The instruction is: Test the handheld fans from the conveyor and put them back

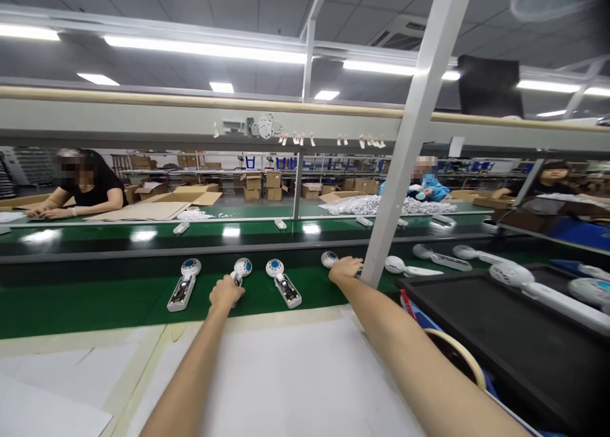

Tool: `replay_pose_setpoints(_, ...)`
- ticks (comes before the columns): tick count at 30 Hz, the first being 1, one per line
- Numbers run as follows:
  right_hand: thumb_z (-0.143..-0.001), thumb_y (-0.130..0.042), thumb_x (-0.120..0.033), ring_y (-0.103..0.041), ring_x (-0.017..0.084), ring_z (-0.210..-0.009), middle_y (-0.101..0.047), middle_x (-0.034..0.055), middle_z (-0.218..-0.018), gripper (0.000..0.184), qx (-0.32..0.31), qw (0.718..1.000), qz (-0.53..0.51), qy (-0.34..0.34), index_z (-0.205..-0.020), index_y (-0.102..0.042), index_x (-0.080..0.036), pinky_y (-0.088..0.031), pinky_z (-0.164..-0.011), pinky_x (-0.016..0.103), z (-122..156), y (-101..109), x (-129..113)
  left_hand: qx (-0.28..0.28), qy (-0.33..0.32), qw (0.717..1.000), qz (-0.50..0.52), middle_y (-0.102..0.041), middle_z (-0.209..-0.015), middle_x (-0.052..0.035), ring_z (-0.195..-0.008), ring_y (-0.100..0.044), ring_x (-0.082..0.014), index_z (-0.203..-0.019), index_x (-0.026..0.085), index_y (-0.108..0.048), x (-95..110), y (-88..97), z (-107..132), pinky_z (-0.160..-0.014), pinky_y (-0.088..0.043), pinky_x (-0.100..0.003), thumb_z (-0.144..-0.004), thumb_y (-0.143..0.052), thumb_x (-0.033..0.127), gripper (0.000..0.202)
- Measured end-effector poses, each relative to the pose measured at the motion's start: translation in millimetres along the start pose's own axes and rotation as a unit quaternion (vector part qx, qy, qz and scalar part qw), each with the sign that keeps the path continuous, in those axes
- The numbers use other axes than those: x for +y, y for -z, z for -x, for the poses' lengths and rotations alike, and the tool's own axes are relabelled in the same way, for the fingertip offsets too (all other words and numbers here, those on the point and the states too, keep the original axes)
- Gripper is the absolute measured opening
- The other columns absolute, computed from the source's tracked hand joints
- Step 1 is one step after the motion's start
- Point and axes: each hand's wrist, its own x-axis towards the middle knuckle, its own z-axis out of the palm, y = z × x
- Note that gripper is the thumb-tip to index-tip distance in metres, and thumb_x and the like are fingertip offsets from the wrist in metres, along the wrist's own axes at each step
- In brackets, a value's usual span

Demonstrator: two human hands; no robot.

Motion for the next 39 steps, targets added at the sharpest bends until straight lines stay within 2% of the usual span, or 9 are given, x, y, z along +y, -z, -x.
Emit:
replay_pose_setpoints(3,-0.097,-0.063,-0.033,-0.057,0.029,-0.123,-0.055,0.0124,-0.139,0.041,-0.023,0.997,-0.007,-0.068,-0.134,-0.057,-0.017,-0.048,-0.103,0.054,1,3,0,0.005,-0.004,0.998,0.062,-0.06,-0.129,-0.0108,-0.116,-0.06,-0.0258,-0.126,0.017,-0.06,-8,6.0,5,-0.096,-0.053,-0.047,-0.093,-0.066,0.034,0.039)
replay_pose_setpoints(7,-0.097,-0.064,-0.033,-0.058,0.028,-0.121,-0.056,0.012,-0.137,0.039,-0.09,0.99,-0.058,-0.091,-0.132,-0.058,-0.016,-0.051,-0.1,0.051,-2,14,-9,-0.01,-0.022,0.98,0.2,-0.062,-0.123,-0.0101,-0.107,-0.064,-0.0229,-0.125,0.016,-0.06,-4,20.7,15,-0.088,-0.057,-0.042,-0.094,-0.065,0.033,0.036)
replay_pose_setpoints(11,-0.097,-0.064,-0.033,-0.064,0.023,-0.108,-0.062,0.0102,-0.125,0.033,-0.205,0.962,-0.168,-0.061,-0.125,-0.061,-0.015,-0.056,-0.091,0.044,1,20,-33,-0.05,-0.107,0.915,0.386,-0.064,-0.111,-0.008,-0.087,-0.065,-0.0163,-0.126,0.015,-0.057,24,42.4,39,-0.072,-0.059,-0.032,-0.095,-0.062,0.032,0.036)
replay_pose_setpoints(16,-0.099,-0.061,-0.037,-0.067,0.016,-0.087,-0.067,0.007,-0.107,0.03,-0.307,0.866,-0.394,0.027,-0.117,-0.063,-0.013,-0.059,-0.075,0.033,16,31,-83,-0.108,-0.226,0.788,0.562,-0.066,-0.093,-0.003,-0.071,-0.066,-0.0137,-0.128,0.022,-0.046,58,78.0,84,-0.062,-0.06,-0.03,-0.095,-0.052,0.023,0.034)
replay_pose_setpoints(20,-0.099,-0.055,-0.025,-0.071,0.017,-0.088,-0.068,0.0067,-0.103,0.016,-0.319,0.764,-0.551,0.106,-0.109,-0.06,-0.013,-0.062,-0.077,0.034,43,62,-98,-0.131,-0.282,0.73,0.608,-0.068,-0.107,-0.0072,-0.086,-0.073,-0.021,-0.124,0.021,-0.044,65,100.8,121,-0.074,-0.064,-0.042,-0.083,-0.055,0.011,0.043)
replay_pose_setpoints(23,-0.086,-0.056,-0.011,-0.075,0.02,-0.086,-0.07,0.0063,-0.105,0.023,-0.304,0.707,-0.618,0.158,-0.109,-0.055,-0.017,-0.064,-0.082,0.039,71,88,-92,-0.142,-0.33,0.715,0.6,-0.066,-0.12,-0.0096,-0.087,-0.075,-0.0244,-0.131,0.023,-0.037,65,112.2,144,-0.073,-0.065,-0.043,-0.08,-0.062,0.009,0.058)
replay_pose_setpoints(27,-0.076,-0.063,-0.015,-0.075,0.022,-0.085,-0.069,0.0032,-0.107,0.045,-0.281,0.668,-0.655,0.215,-0.119,-0.05,-0.022,-0.066,-0.078,0.041,102,112,-80,-0.183,-0.399,0.709,0.552,-0.066,-0.12,-0.0114,-0.068,-0.074,-0.0207,-0.139,0.026,-0.025,64,118.8,164,-0.062,-0.062,-0.037,-0.081,-0.067,0.014,0.073)
replay_pose_setpoints(32,-0.079,-0.065,-0.018,-0.075,0.023,-0.087,-0.066,0.0005,-0.107,0.074,-0.263,0.648,-0.65,0.296,-0.143,-0.03,-0.032,-0.066,-0.074,0.039,112,125,-70,-0.198,-0.441,0.706,0.517,-0.071,-0.094,-0.0052,-0.071,-0.073,-0.0216,-0.149,0.027,-0.012,65,113.6,172,-0.065,-0.061,-0.035,-0.086,-0.066,0.017,0.084)
replay_pose_setpoints(39,-0.082,-0.063,-0.019,-0.074,0.023,-0.086,-0.069,0.0048,-0.11,0.073,-0.253,0.641,-0.647,0.326,-0.146,-0.028,-0.029,-0.065,-0.071,0.04,109,131,-64,-0.19,-0.43,0.712,0.521,-0.07,-0.09,-0.0038,-0.07,-0.072,-0.02,-0.152,0.025,-0.008,71,106.1,169,-0.062,-0.06,-0.031,-0.087,-0.066,0.017,0.088)
